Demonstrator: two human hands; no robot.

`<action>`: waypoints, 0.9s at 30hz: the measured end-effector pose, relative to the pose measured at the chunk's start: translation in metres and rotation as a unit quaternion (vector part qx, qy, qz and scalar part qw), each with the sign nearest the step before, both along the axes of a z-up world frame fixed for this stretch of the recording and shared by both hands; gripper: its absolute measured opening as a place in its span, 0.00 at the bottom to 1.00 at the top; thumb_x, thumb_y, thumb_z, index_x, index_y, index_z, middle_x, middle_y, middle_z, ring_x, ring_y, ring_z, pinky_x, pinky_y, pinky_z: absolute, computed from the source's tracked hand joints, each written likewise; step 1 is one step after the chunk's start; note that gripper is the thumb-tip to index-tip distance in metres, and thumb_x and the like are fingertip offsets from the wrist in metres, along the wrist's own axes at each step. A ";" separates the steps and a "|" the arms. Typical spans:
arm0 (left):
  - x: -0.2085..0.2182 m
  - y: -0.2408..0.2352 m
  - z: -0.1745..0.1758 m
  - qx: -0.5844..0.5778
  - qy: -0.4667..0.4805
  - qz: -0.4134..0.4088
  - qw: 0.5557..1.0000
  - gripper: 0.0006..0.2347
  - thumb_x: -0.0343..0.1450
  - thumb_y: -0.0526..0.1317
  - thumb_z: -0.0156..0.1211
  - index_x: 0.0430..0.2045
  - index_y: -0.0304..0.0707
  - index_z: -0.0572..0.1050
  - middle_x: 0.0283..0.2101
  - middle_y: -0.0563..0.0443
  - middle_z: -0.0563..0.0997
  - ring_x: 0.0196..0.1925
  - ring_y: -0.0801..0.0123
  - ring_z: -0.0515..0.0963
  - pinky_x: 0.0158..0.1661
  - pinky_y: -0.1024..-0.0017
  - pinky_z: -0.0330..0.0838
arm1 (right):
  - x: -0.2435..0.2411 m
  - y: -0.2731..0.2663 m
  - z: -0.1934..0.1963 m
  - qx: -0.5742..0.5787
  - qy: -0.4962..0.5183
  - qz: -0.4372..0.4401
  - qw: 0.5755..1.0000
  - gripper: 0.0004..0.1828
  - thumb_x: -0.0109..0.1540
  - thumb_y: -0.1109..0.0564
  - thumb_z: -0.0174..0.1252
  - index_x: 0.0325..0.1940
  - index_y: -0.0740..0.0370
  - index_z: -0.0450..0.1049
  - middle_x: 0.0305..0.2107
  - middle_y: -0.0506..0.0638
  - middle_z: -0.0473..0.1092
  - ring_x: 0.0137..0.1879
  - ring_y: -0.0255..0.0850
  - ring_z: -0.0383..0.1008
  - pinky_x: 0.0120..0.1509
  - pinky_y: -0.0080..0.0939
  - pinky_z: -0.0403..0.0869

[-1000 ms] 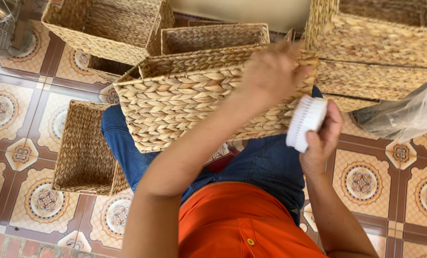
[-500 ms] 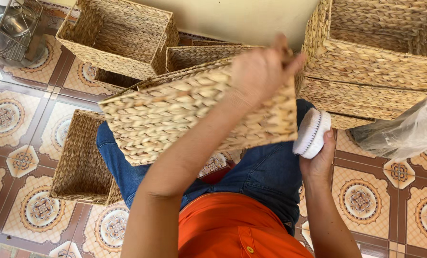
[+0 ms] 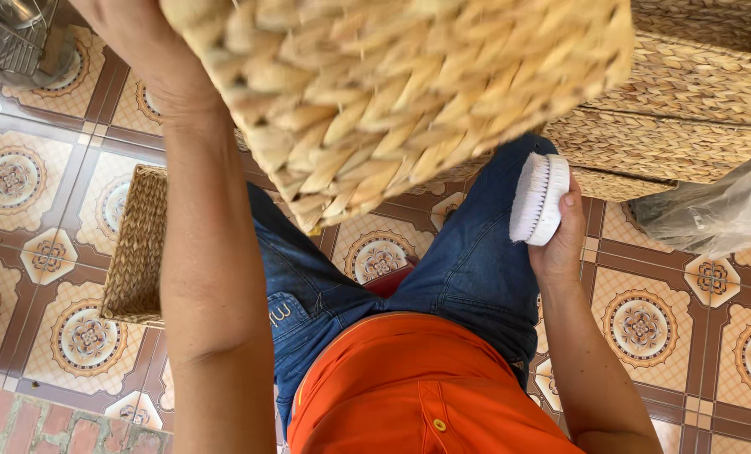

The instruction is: The person sits on the floor and scrubs the exterior and interior of a woven basket using a white brush. They rotate the basket to clean different sides and then place it aside.

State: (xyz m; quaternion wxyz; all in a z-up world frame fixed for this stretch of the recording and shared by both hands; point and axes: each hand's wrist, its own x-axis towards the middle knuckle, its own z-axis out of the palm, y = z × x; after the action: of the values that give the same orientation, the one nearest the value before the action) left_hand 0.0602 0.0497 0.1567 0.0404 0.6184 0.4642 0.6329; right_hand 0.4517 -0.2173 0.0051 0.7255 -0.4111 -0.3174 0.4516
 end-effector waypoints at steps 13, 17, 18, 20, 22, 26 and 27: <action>0.020 -0.048 -0.104 -0.197 -0.286 -0.426 0.835 0.22 0.77 0.50 0.60 0.13 0.40 0.66 0.17 0.58 0.66 0.18 0.76 0.59 0.24 0.73 0.54 | -0.016 0.000 0.000 -0.023 -0.137 0.019 0.990 0.39 0.65 0.45 0.57 0.75 0.68 0.56 0.63 0.56 0.64 0.69 0.43 0.65 0.75 0.42 0.65; 0.016 -0.059 -0.116 -0.159 -0.333 -0.397 0.841 0.22 0.78 0.49 0.58 0.14 0.36 0.67 0.18 0.55 0.67 0.21 0.73 0.62 0.28 0.70 0.55 | -0.020 -0.001 -0.003 -0.016 -0.173 0.019 0.985 0.40 0.66 0.46 0.56 0.77 0.69 0.56 0.64 0.57 0.64 0.70 0.43 0.65 0.76 0.41 0.64; 0.017 -0.058 -0.119 -0.169 -0.331 -0.377 0.848 0.22 0.78 0.49 0.57 0.14 0.37 0.66 0.18 0.54 0.67 0.22 0.73 0.61 0.28 0.70 0.54 | -0.021 0.000 -0.003 -0.007 -0.163 0.016 0.987 0.39 0.66 0.46 0.55 0.77 0.69 0.56 0.65 0.57 0.64 0.71 0.43 0.65 0.77 0.41 0.64; 0.016 -0.059 -0.126 -0.175 -0.328 -0.341 0.864 0.22 0.78 0.49 0.57 0.14 0.37 0.67 0.18 0.54 0.67 0.22 0.74 0.61 0.28 0.70 0.54 | -0.024 0.009 0.003 -0.032 -0.085 -0.023 0.996 0.39 0.66 0.47 0.57 0.76 0.70 0.56 0.63 0.59 0.65 0.68 0.45 0.66 0.74 0.43 0.66; 0.018 -0.047 -0.128 -0.166 -0.322 -0.321 0.875 0.22 0.78 0.49 0.57 0.13 0.36 0.69 0.18 0.54 0.68 0.22 0.74 0.62 0.28 0.69 0.55 | -0.034 0.025 0.016 -0.019 -0.089 -0.060 0.994 0.38 0.67 0.49 0.58 0.77 0.69 0.55 0.65 0.59 0.63 0.69 0.46 0.66 0.75 0.45 0.66; 0.022 -0.036 -0.132 -0.165 -0.317 -0.302 0.884 0.22 0.78 0.50 0.58 0.13 0.37 0.69 0.18 0.56 0.68 0.22 0.75 0.62 0.28 0.69 0.56 | -0.093 0.039 0.050 0.086 -0.301 -0.083 0.946 0.35 0.70 0.54 0.60 0.78 0.61 0.54 0.71 0.57 0.58 0.77 0.45 0.60 0.83 0.44 0.61; 0.022 -0.035 -0.134 -0.161 -0.324 -0.302 0.882 0.22 0.78 0.50 0.58 0.13 0.38 0.68 0.18 0.56 0.68 0.22 0.75 0.62 0.28 0.69 0.56 | -0.114 0.041 0.058 0.115 -0.361 -0.078 0.922 0.34 0.71 0.56 0.60 0.78 0.59 0.54 0.71 0.56 0.57 0.78 0.44 0.58 0.85 0.44 0.59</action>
State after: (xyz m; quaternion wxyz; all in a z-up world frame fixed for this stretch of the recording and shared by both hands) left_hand 0.0820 0.0146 0.0231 0.4768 0.4739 0.3112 0.6717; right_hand 0.3377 -0.1764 0.0634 0.6372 -0.4836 -0.5740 0.1750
